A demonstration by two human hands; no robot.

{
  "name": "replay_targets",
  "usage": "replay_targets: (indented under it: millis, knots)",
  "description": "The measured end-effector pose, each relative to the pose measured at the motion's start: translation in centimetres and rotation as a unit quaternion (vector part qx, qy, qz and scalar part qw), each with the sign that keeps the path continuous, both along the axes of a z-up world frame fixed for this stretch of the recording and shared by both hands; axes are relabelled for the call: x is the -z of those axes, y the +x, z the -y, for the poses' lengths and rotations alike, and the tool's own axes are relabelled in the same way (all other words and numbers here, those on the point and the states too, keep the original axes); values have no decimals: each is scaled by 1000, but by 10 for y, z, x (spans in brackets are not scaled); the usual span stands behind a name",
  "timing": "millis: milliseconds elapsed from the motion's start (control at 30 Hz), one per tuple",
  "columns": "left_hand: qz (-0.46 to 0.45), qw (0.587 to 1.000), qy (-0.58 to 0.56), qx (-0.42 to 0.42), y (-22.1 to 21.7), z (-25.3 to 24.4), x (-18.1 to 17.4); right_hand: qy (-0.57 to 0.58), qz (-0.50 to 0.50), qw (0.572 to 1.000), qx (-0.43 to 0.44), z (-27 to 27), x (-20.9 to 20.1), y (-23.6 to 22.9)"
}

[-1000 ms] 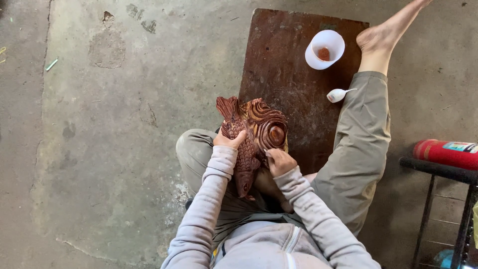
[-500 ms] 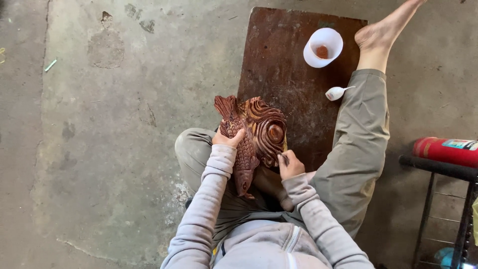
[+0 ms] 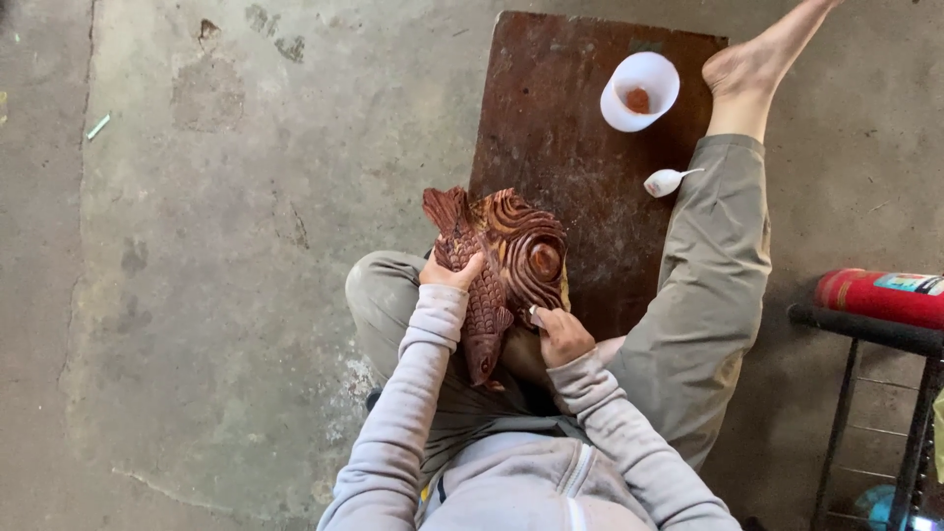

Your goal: A person sits on the floor of a workshop, meticulously applying a finish or filler to a detailed wooden fish carving using their fingers and a small applicator tool.

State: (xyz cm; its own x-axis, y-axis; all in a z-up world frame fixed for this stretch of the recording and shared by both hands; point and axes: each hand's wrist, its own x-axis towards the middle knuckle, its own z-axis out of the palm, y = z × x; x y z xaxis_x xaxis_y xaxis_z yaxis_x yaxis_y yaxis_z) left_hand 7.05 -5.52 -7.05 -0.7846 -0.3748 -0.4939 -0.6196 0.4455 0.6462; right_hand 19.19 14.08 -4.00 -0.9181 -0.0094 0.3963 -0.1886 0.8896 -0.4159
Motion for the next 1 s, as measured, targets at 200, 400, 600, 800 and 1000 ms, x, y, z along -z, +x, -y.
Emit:
replay_targets:
  millis: [200, 400, 600, 800, 1000]
  knots:
    - [-9, 1000, -9, 13, 4, 0, 13, 16, -30, 998, -51, 4, -18, 0]
    - [5, 1000, -6, 13, 3, 1, 20, 14, -31, 997, -65, -6, -17, -18]
    - [10, 1000, -13, 23, 0, -5, 2, 44, -16, 997, -64, -15, -7, 19]
    - [33, 999, -1, 17, -4, -6, -26, -53, 19, 998, -36, -16, -16, 21]
    - [21, 1000, -3, 17, -2, -3, -3, -118, 60, 991, -16, -17, -3, 25]
